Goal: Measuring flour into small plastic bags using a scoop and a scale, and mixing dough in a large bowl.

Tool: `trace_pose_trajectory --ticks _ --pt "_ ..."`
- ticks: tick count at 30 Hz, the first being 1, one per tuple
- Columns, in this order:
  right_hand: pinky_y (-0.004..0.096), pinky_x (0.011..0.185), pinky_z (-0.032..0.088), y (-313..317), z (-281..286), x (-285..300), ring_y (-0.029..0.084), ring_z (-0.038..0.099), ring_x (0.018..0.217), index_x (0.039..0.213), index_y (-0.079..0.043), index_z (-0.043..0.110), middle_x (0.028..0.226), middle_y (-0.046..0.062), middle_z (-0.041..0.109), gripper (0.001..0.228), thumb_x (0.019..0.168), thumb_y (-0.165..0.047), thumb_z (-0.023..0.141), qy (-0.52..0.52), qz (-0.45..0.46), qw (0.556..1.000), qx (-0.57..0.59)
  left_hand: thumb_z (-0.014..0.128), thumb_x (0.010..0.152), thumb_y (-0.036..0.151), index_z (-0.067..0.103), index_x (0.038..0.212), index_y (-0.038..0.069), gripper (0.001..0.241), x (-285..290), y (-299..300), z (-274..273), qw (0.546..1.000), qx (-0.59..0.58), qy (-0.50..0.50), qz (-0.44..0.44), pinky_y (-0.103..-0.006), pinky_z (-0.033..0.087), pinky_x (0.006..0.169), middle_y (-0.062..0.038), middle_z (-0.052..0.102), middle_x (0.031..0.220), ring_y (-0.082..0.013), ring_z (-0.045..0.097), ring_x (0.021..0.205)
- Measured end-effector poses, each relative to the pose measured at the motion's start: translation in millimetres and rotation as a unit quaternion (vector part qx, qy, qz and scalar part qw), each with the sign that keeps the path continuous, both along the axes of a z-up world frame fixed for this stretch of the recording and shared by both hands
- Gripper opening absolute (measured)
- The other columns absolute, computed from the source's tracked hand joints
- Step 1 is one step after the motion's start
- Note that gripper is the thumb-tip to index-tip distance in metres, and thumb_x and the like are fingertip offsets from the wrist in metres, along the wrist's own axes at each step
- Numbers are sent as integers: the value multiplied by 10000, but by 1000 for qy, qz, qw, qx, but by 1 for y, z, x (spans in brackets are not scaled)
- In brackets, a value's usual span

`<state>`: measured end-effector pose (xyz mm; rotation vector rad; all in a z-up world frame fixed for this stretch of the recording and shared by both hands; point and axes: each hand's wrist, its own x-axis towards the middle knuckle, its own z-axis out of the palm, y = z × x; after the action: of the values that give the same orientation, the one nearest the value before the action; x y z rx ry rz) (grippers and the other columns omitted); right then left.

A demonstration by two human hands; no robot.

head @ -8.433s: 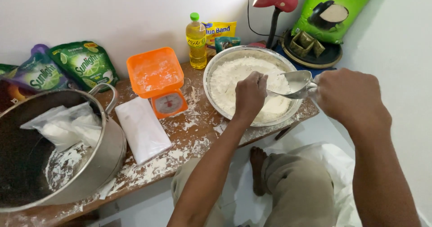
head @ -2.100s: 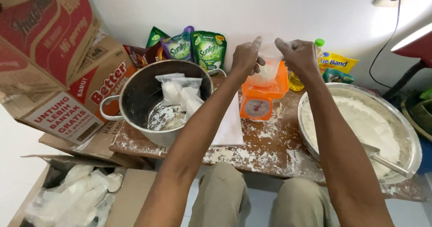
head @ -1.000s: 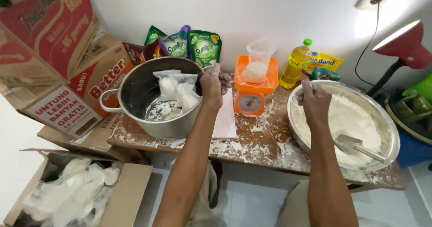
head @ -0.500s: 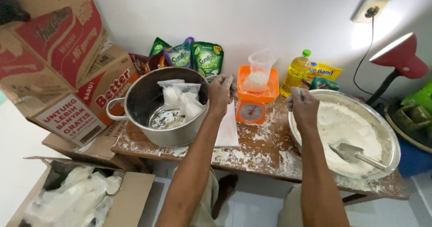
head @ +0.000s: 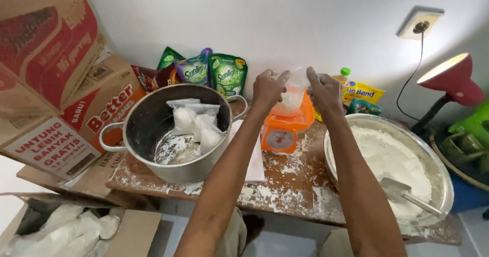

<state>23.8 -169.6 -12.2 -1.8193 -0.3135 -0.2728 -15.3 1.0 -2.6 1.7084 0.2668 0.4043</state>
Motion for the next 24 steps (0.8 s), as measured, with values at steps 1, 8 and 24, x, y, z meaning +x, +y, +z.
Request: trace_pose_trajectory --ticks 1,8,24 --pt "253 450 510 2 -3 7 120 578 528 1075 23 697 703 115 652 635 1063 -610 642 4 0 1000 0 730 877 433 639 1248 8 571 4 -2 -2 1000 0 4 0 -258 433 261 -100 729 668 -133 637 386" --pt "308 340 492 10 -13 24 179 619 444 911 19 725 609 156 640 264 1001 -228 698 -19 14 999 34 620 938 166 737 1002 -21 230 16 -6 -2 998 36 -48 -11 -237 485 402 -84 704 604 -134 640 410" --pt "261 422 621 -20 60 -36 177 714 598 1074 5 730 757 144 672 264 1002 -249 728 -29 35 993 105 658 910 151 715 903 -10 170 -34 -42 62 986 -43 -156 -34 -205 461 390 -97 676 595 -118 634 445"
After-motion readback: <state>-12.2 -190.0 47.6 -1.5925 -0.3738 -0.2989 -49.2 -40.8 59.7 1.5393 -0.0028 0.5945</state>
